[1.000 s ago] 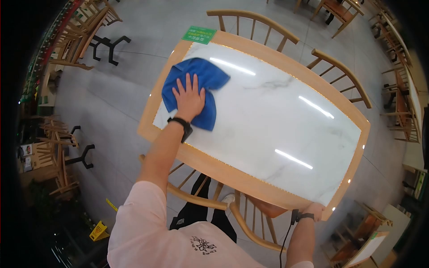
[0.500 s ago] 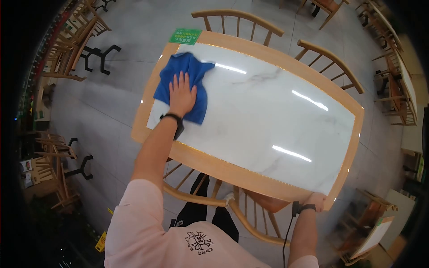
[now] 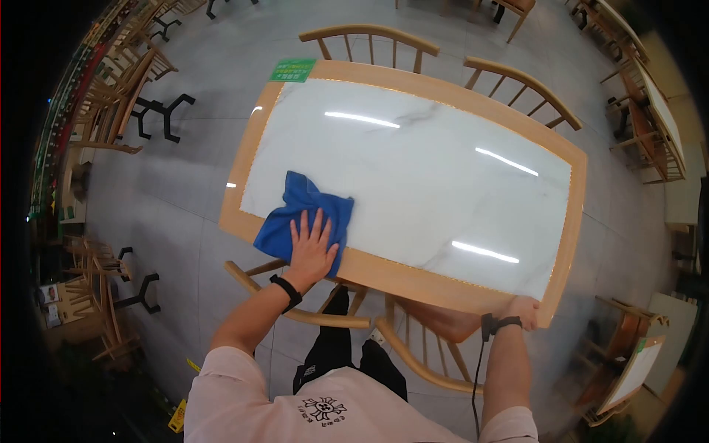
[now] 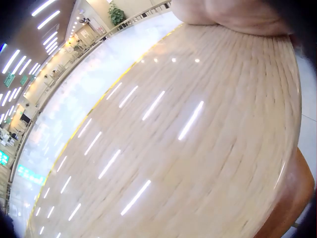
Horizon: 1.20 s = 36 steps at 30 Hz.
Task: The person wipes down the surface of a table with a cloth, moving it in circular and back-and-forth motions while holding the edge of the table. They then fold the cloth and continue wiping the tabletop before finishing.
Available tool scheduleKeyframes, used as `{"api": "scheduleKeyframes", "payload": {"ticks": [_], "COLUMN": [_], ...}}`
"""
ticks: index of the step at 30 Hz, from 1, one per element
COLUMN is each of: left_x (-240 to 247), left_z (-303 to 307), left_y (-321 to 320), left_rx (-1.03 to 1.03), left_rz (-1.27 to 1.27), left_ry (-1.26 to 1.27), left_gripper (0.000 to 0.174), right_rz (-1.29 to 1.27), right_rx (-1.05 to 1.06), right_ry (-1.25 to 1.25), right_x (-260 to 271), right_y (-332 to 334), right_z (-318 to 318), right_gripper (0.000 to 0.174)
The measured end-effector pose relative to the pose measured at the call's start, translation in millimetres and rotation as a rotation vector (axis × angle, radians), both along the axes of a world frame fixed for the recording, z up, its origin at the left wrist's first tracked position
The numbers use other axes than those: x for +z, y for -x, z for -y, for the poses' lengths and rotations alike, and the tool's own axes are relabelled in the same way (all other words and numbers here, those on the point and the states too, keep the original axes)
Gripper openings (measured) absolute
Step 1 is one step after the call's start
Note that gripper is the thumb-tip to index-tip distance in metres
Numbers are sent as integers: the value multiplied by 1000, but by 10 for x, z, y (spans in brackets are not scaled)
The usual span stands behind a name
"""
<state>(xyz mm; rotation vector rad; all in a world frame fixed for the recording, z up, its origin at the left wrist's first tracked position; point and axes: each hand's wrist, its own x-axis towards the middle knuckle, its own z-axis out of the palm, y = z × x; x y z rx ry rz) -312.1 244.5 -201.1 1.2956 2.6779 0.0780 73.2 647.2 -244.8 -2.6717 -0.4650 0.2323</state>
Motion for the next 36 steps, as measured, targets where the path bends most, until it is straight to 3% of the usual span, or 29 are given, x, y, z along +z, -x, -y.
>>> {"api": "scheduleKeyframes", "payload": {"ticks": [4,7,11,13,14,17,18,19,21,22,25,29,32,33,35,36], "left_x": [-36,-156,-344,-430,-457,-410,-449,-488,-534,-531,-467,-292,-54,5,128,114], "left_z": [-946,-1788,-2785,-3209,-3393,-3777,-3837,-3839,-3811,-3731,-3423,-2820,-2346,-2203,-1979,-1886], "left_y": [394,879,1611,1923,2056,2228,2254,2254,2238,2172,1803,946,182,-64,-506,-672], "left_rx": [-68,-27,-22,15,42,130,151,135,94,29,-161,-396,-572,-642,-770,-840], "left_rz": [-35,-115,-235,-254,-241,-189,-175,-169,-215,-250,-273,-205,-71,-34,101,139], "left_ry": [-87,-101,-82,-62,-54,-37,-55,-58,-76,-86,-88,-129,-69,-45,-17,-25], "left_gripper": [65,64,66,66,65,65,65,65,65,64,63,62,62,62,62,63], "right_rz": [75,60,157,115,47,65,130,134,154,191,165,87,117,111,-39,-22], "right_rx": [110,61,47,426,280,123,333,316,73,267,405,271,350,343,93,79], "right_ry": [30,54,58,293,110,123,288,288,129,221,277,160,187,187,81,121], "right_x": [-273,-113,-450,-696,-92,285,135,-51,20,-220,-480,-243,-577,-396,261,282], "right_y": [-223,-106,-390,-805,-204,209,7,-147,39,-206,-453,-191,-391,-291,155,183], "right_z": [26,17,22,105,130,90,135,123,45,131,174,116,102,110,83,67], "right_gripper": [72,72,70,69,68,68,68,68,68,69,69,69,70,70,71,69]}}
